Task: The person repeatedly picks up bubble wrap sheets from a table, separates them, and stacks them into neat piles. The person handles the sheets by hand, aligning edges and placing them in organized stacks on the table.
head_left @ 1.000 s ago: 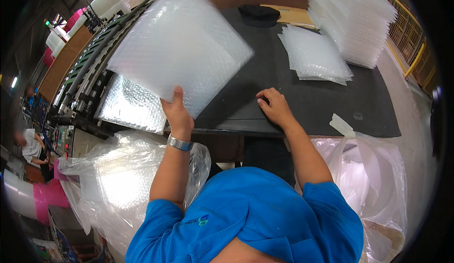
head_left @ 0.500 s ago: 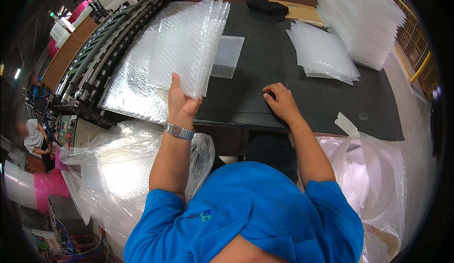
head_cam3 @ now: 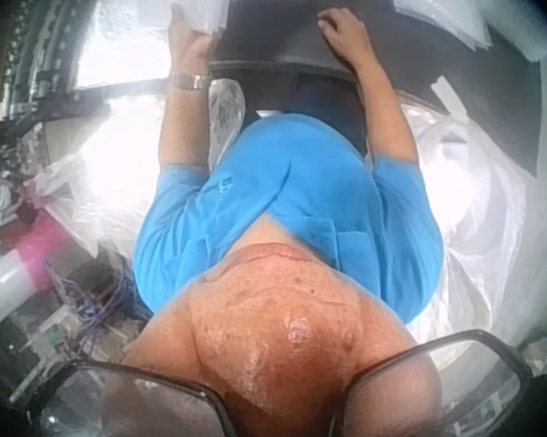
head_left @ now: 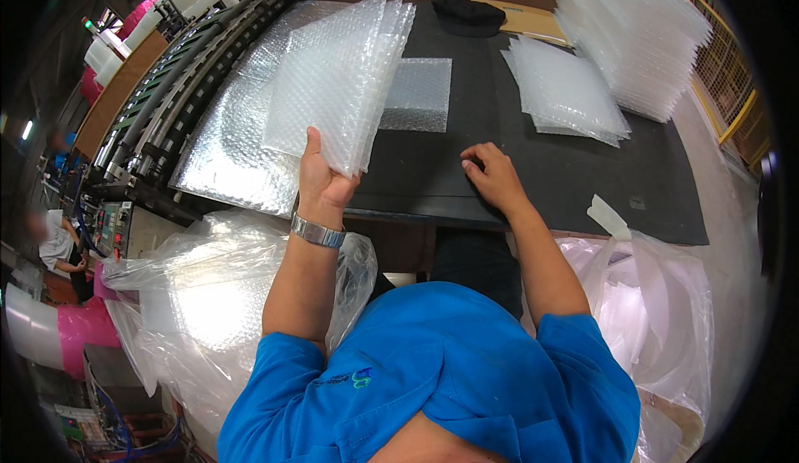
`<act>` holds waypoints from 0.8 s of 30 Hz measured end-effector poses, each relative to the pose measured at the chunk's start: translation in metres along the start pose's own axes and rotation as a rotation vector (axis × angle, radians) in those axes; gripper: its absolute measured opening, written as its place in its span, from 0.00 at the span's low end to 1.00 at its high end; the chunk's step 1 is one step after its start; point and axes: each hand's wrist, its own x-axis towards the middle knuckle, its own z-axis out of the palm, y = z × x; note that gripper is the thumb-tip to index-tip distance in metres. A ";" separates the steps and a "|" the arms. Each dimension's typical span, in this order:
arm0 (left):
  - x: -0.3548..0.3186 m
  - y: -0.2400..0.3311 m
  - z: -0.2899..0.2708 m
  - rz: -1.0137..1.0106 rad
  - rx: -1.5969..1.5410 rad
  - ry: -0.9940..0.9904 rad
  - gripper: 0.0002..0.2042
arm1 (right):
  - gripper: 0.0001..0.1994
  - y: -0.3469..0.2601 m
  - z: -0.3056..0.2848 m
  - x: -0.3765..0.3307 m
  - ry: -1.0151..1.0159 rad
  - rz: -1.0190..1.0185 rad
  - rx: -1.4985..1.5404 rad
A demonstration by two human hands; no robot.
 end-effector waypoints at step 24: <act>-0.033 -0.032 0.011 0.052 0.131 -0.142 0.25 | 0.15 -0.095 -0.009 0.023 0.045 0.138 0.959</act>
